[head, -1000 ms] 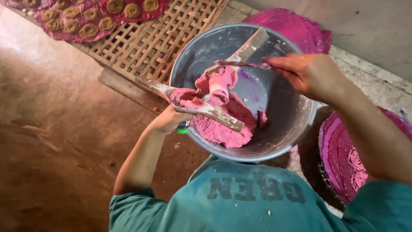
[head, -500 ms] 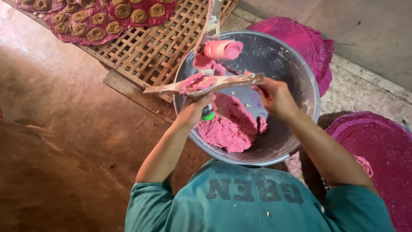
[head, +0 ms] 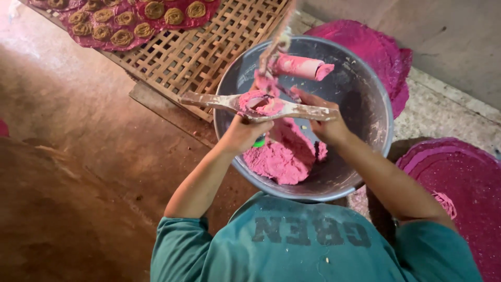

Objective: The person scoops pink dough from a metal bowl and loads it into a handheld extruder. They then press the dough through the tool to form spiral strands onto a pink glittery mat, repeating the process to create multiple spirals.

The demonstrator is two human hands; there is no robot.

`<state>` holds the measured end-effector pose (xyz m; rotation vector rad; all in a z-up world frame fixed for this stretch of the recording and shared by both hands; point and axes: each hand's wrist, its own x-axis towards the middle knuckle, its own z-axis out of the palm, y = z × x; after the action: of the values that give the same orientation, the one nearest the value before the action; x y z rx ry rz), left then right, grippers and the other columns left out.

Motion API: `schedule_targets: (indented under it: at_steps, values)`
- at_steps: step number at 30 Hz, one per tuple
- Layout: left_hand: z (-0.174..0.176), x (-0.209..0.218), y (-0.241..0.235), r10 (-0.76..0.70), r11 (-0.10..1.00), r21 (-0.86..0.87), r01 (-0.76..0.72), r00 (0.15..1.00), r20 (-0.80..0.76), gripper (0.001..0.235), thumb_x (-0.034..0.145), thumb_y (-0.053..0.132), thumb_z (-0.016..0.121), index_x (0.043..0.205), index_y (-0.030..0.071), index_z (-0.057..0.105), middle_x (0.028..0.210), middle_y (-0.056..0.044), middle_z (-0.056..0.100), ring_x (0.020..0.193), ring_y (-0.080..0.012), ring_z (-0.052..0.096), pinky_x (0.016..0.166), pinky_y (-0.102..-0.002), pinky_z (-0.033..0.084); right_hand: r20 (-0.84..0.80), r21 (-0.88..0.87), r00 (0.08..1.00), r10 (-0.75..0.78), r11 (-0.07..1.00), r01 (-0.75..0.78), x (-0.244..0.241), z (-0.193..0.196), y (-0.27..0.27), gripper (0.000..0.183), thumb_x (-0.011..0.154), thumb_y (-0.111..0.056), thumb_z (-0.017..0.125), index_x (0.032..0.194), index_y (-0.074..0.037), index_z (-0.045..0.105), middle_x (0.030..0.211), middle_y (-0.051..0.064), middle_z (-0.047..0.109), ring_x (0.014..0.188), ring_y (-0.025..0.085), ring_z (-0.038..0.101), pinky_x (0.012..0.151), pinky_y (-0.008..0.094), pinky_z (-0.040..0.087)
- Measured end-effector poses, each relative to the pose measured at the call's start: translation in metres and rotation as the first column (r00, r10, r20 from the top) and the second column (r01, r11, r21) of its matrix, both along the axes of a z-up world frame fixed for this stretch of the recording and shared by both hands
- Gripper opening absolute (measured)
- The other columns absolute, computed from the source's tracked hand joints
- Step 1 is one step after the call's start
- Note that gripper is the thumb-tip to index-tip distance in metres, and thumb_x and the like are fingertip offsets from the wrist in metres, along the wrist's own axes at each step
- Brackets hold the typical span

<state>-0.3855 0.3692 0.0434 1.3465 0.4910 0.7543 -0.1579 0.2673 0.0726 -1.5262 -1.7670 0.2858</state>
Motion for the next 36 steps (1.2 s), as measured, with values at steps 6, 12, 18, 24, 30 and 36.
schedule_targets:
  at_steps: [6,12,18,24,30,36]
  values:
    - [0.017,-0.037,0.004,0.311,0.764,0.619,-0.184,0.945,-0.104,0.108,0.088,0.014,0.085,0.162,-0.005,0.008,0.106,-0.008,0.067,0.102,-0.0283,0.063,0.100,-0.042,0.050,0.178,-0.685,0.968,0.179,0.729,-0.009,0.033,-0.072,-0.022,0.031,0.098,-0.015,0.062,0.127,-0.022,0.071,0.097,0.013,0.068,0.087,0.025,0.066,0.073,0.037,0.054]
    - [0.014,-0.038,-0.006,0.451,0.653,0.715,-0.249,0.886,-0.104,0.032,0.082,0.014,0.082,0.105,0.001,0.064,0.128,-0.025,0.055,0.105,-0.0359,0.062,0.087,-0.041,0.051,0.099,-0.852,0.938,0.333,0.515,-0.092,0.095,-0.118,-0.001,0.031,0.088,-0.028,0.072,0.114,-0.010,0.074,0.110,0.014,0.073,0.093,0.031,0.073,0.082,0.039,0.056]
    - [0.001,-0.039,-0.010,0.425,0.755,0.601,-0.262,0.894,-0.144,0.023,0.090,0.014,0.082,0.103,0.002,0.068,0.148,-0.018,0.046,0.108,-0.0287,0.064,0.091,-0.038,0.053,0.323,-0.911,0.929,0.180,0.326,0.254,0.085,-0.183,-0.006,0.052,0.067,-0.025,0.091,0.111,-0.007,0.071,0.106,0.020,0.075,0.099,0.036,0.073,0.084,0.046,0.058]
    - [-0.009,-0.040,-0.011,0.441,0.819,0.459,-0.344,0.889,-0.121,0.023,0.089,0.014,0.081,0.104,0.002,0.067,0.148,-0.012,0.048,0.107,-0.0262,0.065,0.092,-0.037,0.053,0.297,-0.788,0.954,0.052,0.577,0.214,0.082,-0.126,0.013,0.035,0.085,-0.018,0.075,0.115,-0.004,0.065,0.093,0.019,0.074,0.092,0.037,0.076,0.079,0.046,0.059]
    - [0.003,-0.040,-0.011,0.463,0.748,0.582,-0.318,0.879,-0.115,0.020,0.082,0.013,0.083,0.094,0.005,0.070,0.148,-0.017,0.050,0.111,-0.0318,0.062,0.092,-0.041,0.053,0.068,-0.623,0.998,-0.010,0.781,0.050,-0.009,-0.070,-0.010,0.073,0.091,-0.004,0.063,0.156,0.003,0.030,0.094,0.020,0.071,0.086,0.038,0.071,0.079,0.048,0.058]
    - [-0.001,-0.039,-0.012,0.460,0.760,0.552,-0.343,0.884,-0.085,0.034,0.078,0.012,0.080,0.107,0.004,0.064,0.124,-0.019,0.057,0.107,-0.0334,0.061,0.089,-0.043,0.052,0.524,-0.490,0.819,0.232,0.869,0.066,-0.024,-0.062,-0.016,0.033,0.087,-0.013,0.061,0.119,-0.009,0.066,0.107,0.016,0.073,0.114,0.040,0.060,0.101,0.054,0.044]
